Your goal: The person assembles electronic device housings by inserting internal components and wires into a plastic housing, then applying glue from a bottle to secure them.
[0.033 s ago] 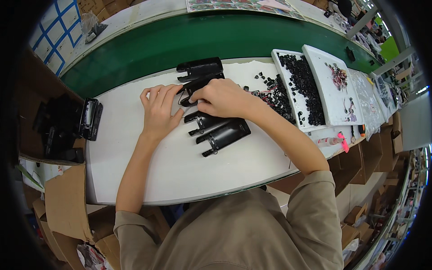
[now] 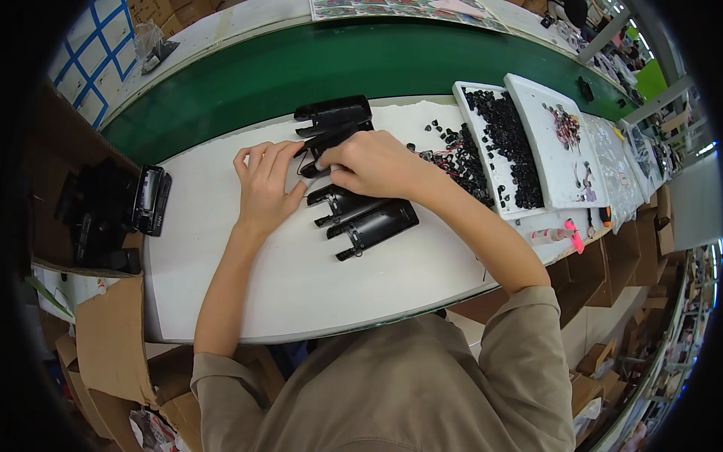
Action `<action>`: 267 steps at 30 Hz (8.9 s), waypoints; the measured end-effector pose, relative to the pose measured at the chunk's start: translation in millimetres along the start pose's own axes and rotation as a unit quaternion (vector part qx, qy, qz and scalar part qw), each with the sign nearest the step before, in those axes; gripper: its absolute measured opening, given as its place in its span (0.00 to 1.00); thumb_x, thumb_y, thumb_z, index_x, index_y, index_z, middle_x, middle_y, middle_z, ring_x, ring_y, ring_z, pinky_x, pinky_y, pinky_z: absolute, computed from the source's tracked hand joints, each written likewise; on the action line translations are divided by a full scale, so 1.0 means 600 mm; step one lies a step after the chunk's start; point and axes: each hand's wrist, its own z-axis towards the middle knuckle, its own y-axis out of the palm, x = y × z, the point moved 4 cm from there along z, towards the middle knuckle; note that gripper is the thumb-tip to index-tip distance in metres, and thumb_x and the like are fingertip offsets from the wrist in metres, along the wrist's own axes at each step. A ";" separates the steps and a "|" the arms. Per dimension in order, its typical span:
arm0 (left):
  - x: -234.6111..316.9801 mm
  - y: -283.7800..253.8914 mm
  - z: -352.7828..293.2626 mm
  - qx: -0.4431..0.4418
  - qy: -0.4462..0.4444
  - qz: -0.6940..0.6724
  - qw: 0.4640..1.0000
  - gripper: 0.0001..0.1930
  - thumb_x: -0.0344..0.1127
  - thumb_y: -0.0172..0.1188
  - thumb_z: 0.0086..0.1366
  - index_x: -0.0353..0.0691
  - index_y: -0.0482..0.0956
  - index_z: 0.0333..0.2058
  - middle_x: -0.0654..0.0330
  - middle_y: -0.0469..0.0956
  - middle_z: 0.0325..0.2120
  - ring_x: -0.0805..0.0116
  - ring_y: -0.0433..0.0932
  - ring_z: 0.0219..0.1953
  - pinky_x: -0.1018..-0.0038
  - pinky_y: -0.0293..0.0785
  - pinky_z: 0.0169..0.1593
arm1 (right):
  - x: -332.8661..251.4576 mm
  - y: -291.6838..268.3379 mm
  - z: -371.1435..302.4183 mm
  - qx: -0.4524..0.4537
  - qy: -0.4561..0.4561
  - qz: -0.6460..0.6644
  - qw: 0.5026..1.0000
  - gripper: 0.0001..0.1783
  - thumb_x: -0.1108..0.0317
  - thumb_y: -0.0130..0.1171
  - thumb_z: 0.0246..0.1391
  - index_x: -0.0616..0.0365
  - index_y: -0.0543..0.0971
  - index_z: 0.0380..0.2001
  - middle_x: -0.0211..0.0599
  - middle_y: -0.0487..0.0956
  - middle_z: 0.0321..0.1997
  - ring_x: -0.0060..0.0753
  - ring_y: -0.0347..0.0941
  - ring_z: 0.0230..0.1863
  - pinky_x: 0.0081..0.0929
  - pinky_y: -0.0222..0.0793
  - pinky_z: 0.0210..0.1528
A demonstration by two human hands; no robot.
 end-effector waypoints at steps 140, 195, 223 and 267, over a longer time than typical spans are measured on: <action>-0.052 0.037 0.006 -0.040 -0.199 -0.090 0.975 0.11 0.28 0.55 0.51 0.43 0.76 0.36 0.65 0.76 0.32 0.70 0.69 0.44 0.66 0.48 0.55 | 0.091 -0.029 -0.574 0.521 0.410 -0.160 0.732 0.18 0.71 0.64 0.38 0.63 0.74 0.36 0.43 0.74 0.45 0.44 0.67 0.49 0.37 0.57 0.56; -0.041 0.038 0.007 -0.020 -0.161 -0.106 0.981 0.12 0.25 0.55 0.47 0.40 0.75 0.34 0.61 0.76 0.31 0.64 0.69 0.41 0.65 0.52 0.53 | 0.064 -0.069 -0.270 -0.043 0.243 -0.085 0.965 0.07 0.73 0.56 0.38 0.63 0.76 0.24 0.43 0.75 0.31 0.46 0.74 0.35 0.38 0.70 0.38; -0.040 0.029 0.014 0.048 -0.166 -0.215 0.961 0.11 0.17 0.49 0.48 0.32 0.70 0.32 0.52 0.72 0.29 0.56 0.75 0.32 0.69 0.72 0.37 | 0.075 -0.015 0.080 0.073 0.051 0.158 0.983 0.09 0.77 0.59 0.40 0.67 0.76 0.29 0.38 0.76 0.23 0.27 0.72 0.24 0.23 0.69 0.29; -0.024 0.025 0.015 0.028 -0.134 -0.186 0.973 0.04 0.18 0.50 0.52 0.30 0.69 0.28 0.51 0.70 0.28 0.52 0.73 0.31 0.66 0.70 0.35 | -0.008 -0.005 0.027 0.139 -0.016 -0.060 0.988 0.10 0.71 0.58 0.41 0.59 0.77 0.31 0.38 0.71 0.34 0.41 0.73 0.35 0.35 0.69 0.36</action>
